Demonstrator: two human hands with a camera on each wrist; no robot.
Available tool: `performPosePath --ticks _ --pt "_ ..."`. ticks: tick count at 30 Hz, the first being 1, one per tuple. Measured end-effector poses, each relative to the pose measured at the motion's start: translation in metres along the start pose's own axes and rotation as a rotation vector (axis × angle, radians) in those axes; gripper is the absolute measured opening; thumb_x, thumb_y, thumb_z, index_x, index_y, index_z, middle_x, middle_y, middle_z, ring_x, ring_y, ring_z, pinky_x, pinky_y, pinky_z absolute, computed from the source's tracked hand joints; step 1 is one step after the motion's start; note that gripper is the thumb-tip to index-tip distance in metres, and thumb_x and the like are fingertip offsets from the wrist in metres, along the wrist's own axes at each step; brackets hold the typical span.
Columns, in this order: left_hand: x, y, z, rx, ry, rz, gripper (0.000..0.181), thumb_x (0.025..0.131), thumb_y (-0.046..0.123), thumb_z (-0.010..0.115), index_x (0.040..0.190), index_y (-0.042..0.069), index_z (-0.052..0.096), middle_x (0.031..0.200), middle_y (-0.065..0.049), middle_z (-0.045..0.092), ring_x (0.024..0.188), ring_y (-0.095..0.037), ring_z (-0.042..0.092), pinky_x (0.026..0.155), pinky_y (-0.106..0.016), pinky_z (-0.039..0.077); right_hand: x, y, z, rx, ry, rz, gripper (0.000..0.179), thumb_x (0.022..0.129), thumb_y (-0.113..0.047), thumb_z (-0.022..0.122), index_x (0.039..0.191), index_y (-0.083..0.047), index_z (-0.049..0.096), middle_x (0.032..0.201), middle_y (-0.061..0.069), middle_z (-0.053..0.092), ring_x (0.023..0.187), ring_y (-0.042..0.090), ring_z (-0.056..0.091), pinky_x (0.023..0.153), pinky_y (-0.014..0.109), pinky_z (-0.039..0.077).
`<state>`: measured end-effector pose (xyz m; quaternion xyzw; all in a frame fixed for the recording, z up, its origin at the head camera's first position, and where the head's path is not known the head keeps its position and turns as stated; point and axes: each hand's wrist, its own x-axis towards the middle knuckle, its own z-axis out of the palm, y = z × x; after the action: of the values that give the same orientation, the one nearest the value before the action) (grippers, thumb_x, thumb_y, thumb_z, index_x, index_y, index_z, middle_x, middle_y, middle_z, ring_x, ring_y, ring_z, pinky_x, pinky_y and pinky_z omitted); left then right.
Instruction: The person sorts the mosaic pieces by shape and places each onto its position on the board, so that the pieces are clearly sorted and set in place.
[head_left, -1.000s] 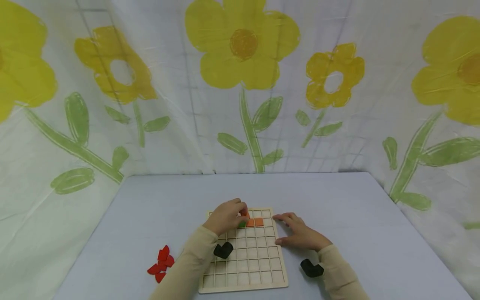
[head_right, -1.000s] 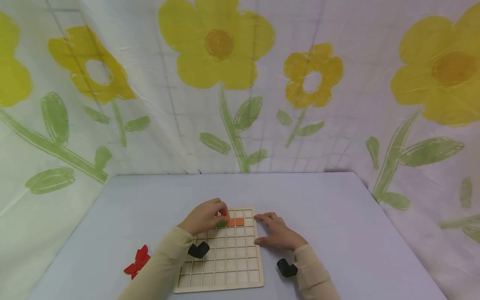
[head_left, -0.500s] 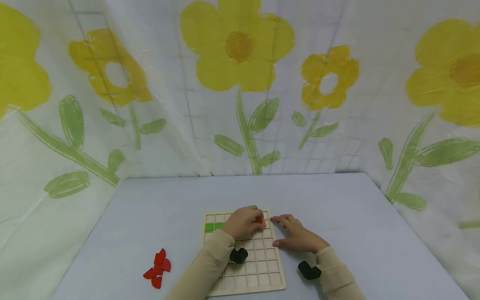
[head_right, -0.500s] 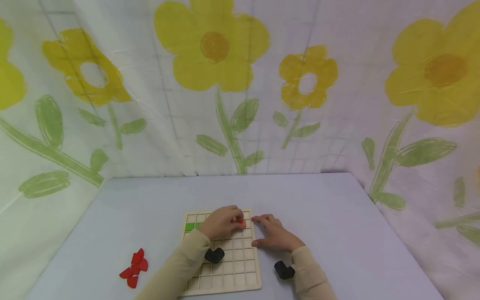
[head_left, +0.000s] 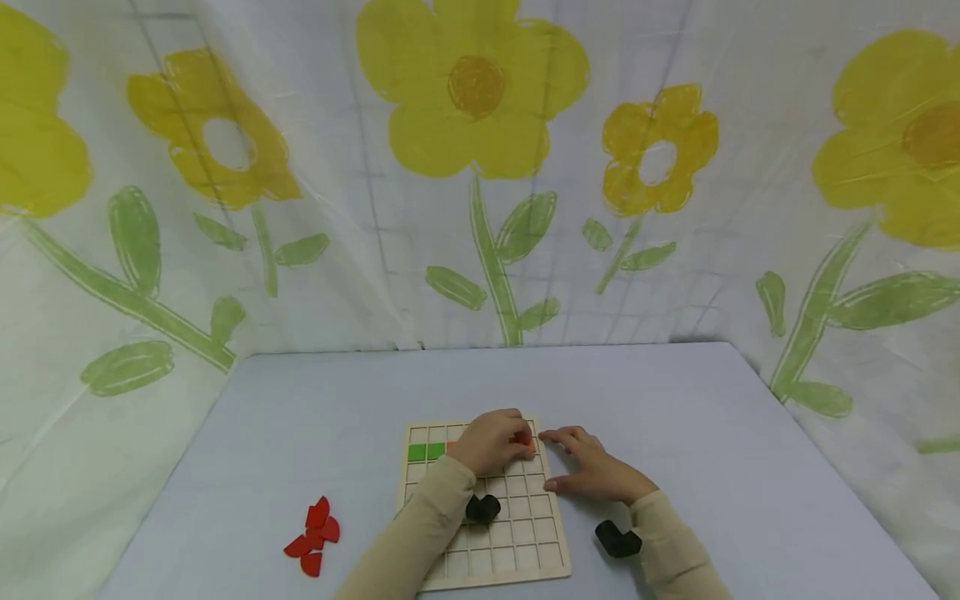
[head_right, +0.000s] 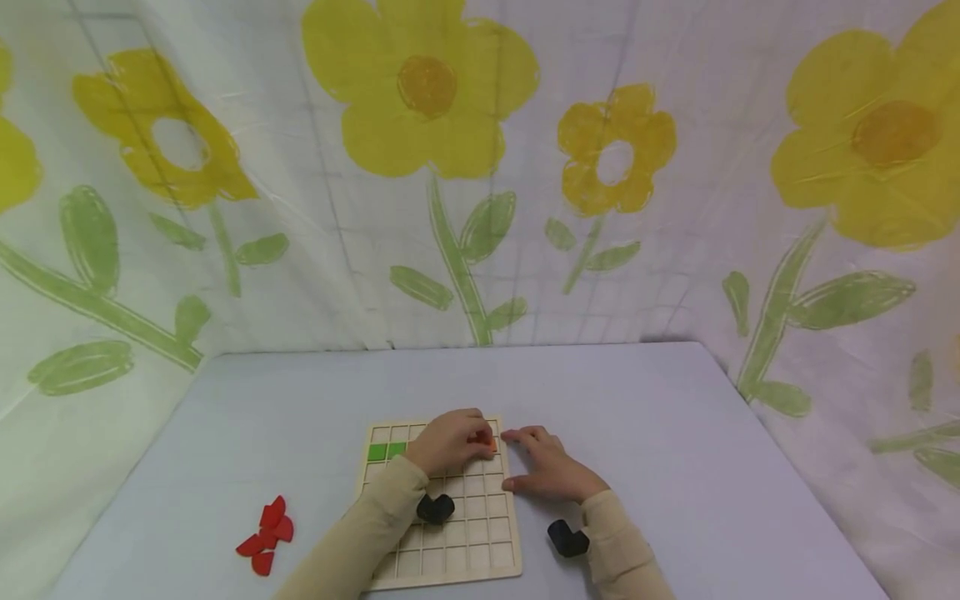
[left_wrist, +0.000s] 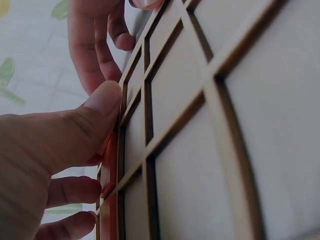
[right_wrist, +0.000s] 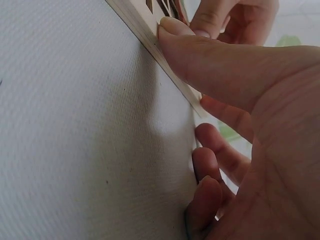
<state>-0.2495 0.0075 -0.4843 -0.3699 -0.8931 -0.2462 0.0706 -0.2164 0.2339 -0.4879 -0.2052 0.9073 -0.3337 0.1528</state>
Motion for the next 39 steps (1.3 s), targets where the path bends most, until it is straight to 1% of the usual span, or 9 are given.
performPosePath --ticks 7,10,16,20,24,28,32,37,39 --pt "-0.003 -0.001 -0.001 0.045 0.0 0.008 0.016 0.081 0.033 0.075 0.083 0.019 0.069 0.083 0.007 0.06 0.071 -0.006 0.05 0.066 -0.02 0.044 0.004 -0.005 0.004 0.013 -0.016 -0.004 0.072 0.08 -0.047 0.074 0.142 -0.031 0.041 0.143 0.006 0.034 0.126 0.031 0.036 0.092 0.057 0.041" --pt "-0.005 -0.002 -0.002 0.06 0.015 0.011 0.015 0.081 0.033 0.075 0.083 0.019 0.069 0.083 0.007 0.059 0.072 -0.006 0.05 0.065 -0.02 0.044 0.006 -0.007 0.005 0.002 -0.013 -0.01 0.072 0.08 -0.047 0.074 0.142 -0.03 0.042 0.143 0.006 0.034 0.125 0.031 0.036 0.092 0.056 0.041" --pt "-0.017 -0.002 -0.001 0.133 0.1 0.047 0.012 0.086 0.029 0.073 0.089 0.018 0.07 0.095 0.001 0.058 0.081 -0.013 0.053 0.068 -0.025 0.047 0.01 -0.009 0.008 -0.008 -0.01 0.006 0.072 0.079 -0.046 0.076 0.141 -0.032 0.043 0.142 0.005 0.035 0.126 0.031 0.036 0.093 0.055 0.041" --pt "-0.035 0.001 -0.013 0.145 0.17 0.035 0.007 0.089 0.023 0.069 0.094 0.017 0.07 0.103 -0.005 0.058 0.089 -0.018 0.054 0.073 -0.031 0.049 0.011 -0.012 0.009 -0.019 -0.007 0.017 0.072 0.079 -0.045 0.076 0.141 -0.031 0.043 0.141 0.005 0.036 0.126 0.031 0.036 0.093 0.055 0.041" --pt "-0.063 0.003 -0.035 0.122 0.211 0.031 0.004 0.09 0.018 0.068 0.093 0.016 0.069 0.102 -0.004 0.058 0.089 -0.017 0.054 0.073 -0.031 0.048 0.011 -0.014 0.006 -0.013 0.007 0.015 0.073 0.078 -0.043 0.077 0.141 -0.029 0.043 0.142 0.007 0.036 0.126 0.032 0.037 0.095 0.056 0.04" --pt "-0.102 -0.001 -0.053 0.079 0.251 0.001 0.008 0.086 0.015 0.072 0.093 0.017 0.068 0.099 0.002 0.058 0.086 -0.01 0.053 0.072 -0.027 0.049 0.008 -0.014 0.002 -0.01 0.004 0.029 0.073 0.078 -0.043 0.077 0.141 -0.028 0.043 0.142 0.006 0.036 0.127 0.031 0.036 0.095 0.056 0.04" --pt "-0.144 -0.008 -0.07 0.088 0.281 -0.095 0.014 0.082 0.012 0.076 0.092 0.017 0.068 0.098 0.005 0.057 0.09 -0.008 0.052 0.074 -0.026 0.05 0.004 -0.011 -0.001 -0.008 -0.001 0.055 0.074 0.077 -0.045 0.077 0.141 -0.03 0.043 0.143 0.004 0.035 0.129 0.031 0.033 0.095 0.056 0.04" --pt "-0.189 -0.021 -0.095 0.188 0.324 -0.241 0.022 0.076 0.007 0.08 0.091 0.017 0.067 0.094 0.006 0.056 0.089 -0.01 0.055 0.073 -0.028 0.05 0.001 -0.008 -0.002 0.002 0.001 0.05 0.074 0.077 -0.046 0.077 0.142 -0.028 0.043 0.143 0.006 0.035 0.129 0.032 0.033 0.095 0.058 0.039" --pt "-0.205 -0.024 -0.104 0.202 0.323 -0.312 0.025 0.073 0.007 0.082 0.091 0.016 0.067 0.093 0.006 0.057 0.087 -0.012 0.055 0.07 -0.028 0.05 0.001 -0.005 -0.002 -0.011 0.0 0.042 0.075 0.078 -0.047 0.076 0.142 -0.027 0.043 0.143 0.007 0.035 0.128 0.032 0.035 0.095 0.057 0.039"
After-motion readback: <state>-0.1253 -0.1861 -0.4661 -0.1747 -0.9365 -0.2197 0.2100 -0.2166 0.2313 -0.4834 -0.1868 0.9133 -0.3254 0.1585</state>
